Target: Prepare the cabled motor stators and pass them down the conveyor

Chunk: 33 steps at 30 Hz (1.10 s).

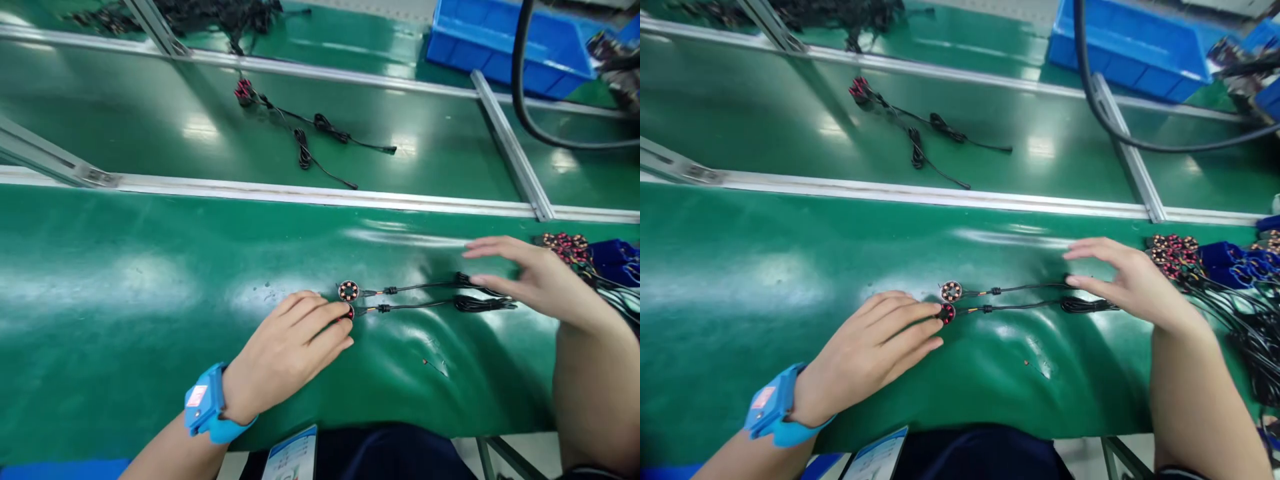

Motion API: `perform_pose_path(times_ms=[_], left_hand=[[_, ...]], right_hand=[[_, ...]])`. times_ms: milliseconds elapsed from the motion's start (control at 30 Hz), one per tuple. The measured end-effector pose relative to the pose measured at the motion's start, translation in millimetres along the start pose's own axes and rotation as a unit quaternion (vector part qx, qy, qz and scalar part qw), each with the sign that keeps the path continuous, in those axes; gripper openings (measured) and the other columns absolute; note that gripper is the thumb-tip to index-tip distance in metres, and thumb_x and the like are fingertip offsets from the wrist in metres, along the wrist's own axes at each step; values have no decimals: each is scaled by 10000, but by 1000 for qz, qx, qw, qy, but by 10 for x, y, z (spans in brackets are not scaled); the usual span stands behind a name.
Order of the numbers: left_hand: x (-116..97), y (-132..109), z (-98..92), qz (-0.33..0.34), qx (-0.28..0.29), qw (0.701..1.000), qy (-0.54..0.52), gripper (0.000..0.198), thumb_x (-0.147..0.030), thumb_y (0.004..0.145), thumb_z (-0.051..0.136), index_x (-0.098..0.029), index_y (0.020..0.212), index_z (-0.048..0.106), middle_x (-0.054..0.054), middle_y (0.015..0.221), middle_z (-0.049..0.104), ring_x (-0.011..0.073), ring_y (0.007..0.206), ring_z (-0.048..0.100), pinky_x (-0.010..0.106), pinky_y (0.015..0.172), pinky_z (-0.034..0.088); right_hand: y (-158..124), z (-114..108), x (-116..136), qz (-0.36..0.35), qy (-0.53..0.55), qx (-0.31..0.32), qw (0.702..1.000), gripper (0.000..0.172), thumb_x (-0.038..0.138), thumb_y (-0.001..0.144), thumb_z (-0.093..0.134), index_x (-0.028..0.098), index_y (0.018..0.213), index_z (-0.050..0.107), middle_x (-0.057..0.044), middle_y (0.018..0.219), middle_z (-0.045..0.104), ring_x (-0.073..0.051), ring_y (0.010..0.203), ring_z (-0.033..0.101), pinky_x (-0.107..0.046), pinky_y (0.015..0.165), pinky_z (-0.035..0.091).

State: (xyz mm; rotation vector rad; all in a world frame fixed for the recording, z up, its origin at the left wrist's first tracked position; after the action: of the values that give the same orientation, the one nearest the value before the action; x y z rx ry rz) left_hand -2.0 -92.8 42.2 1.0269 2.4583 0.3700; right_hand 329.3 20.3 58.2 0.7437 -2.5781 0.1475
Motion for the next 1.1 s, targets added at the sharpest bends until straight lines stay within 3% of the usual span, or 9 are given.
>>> perform_pose_path(times_ms=[100,167,333,467,533,667,733,900,1100], left_hand=[[-109,7,-77,44,-71,996,22,101,-143,913,682,-141,1012,659,54,993,726,180,858,639,358,845,523],[-148,6,-89,67,-94,992,43,121,-118,907,679,-139,1025,662,52,965,727,169,832,644,349,828,533],[-76,6,-82,81,-116,985,96,158,-80,928,602,-115,1073,654,72,954,715,179,808,644,360,780,546],[68,4,-43,62,-107,984,132,157,-70,943,559,-118,1063,649,67,926,701,171,762,611,346,728,534],[119,-2,-27,49,-102,984,140,149,-79,954,547,-121,1055,647,64,912,695,171,769,605,343,731,530],[141,-18,-16,39,-105,983,144,126,-93,965,544,-119,1036,646,62,911,689,166,776,596,332,732,520],[134,-25,-7,39,-106,983,148,111,-95,964,552,-118,1021,645,59,910,684,163,765,587,326,711,507],[132,-38,23,37,-99,983,153,120,-127,987,524,-128,1025,638,48,865,665,155,728,555,318,672,470],[169,-37,29,35,-81,986,144,126,-138,984,519,-135,1057,621,38,837,649,169,739,567,333,708,464]], right_hand=[[798,120,194,-70,-35,-28,997,427,557,892,627,258,1195,653,-91,1247,662,-279,1191,609,-463,1057,466],[1395,246,268,-73,-46,-64,994,499,568,876,630,245,1256,612,-113,1310,622,-311,1270,545,-531,1092,409],[2726,749,459,51,-63,-90,993,817,694,698,746,250,1344,517,-176,1623,224,-409,1510,136,-627,1171,159],[3314,1072,620,148,-31,-72,986,858,819,648,672,247,1273,532,-173,1661,47,-451,1511,-42,-653,1164,38],[3461,1152,630,171,-52,-46,983,794,765,655,701,220,1216,565,-191,1648,92,-466,1504,17,-650,1162,63],[3561,1110,456,189,-102,-37,976,433,474,757,704,204,1088,637,-189,1443,467,-425,1364,388,-608,1095,287],[3540,1034,330,193,-104,-59,974,333,371,792,654,198,1076,643,-178,1297,578,-392,1249,500,-577,1039,363],[3376,896,230,157,-78,-107,979,310,302,804,606,212,1101,602,-108,1089,682,-287,1022,615,-407,890,477],[3055,665,503,90,-43,-154,983,274,379,823,558,235,1052,595,-52,1005,706,-231,878,624,-331,767,474]])
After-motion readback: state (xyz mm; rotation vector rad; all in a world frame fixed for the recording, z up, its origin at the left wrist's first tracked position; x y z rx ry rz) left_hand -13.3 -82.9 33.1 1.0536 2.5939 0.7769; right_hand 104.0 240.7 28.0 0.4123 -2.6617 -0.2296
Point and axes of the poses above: each hand's wrist, its own y-axis towards the middle knuckle, its own z-axis out of the palm, x = y × z, the point moved 5 cm from there along y, towards the middle knuckle
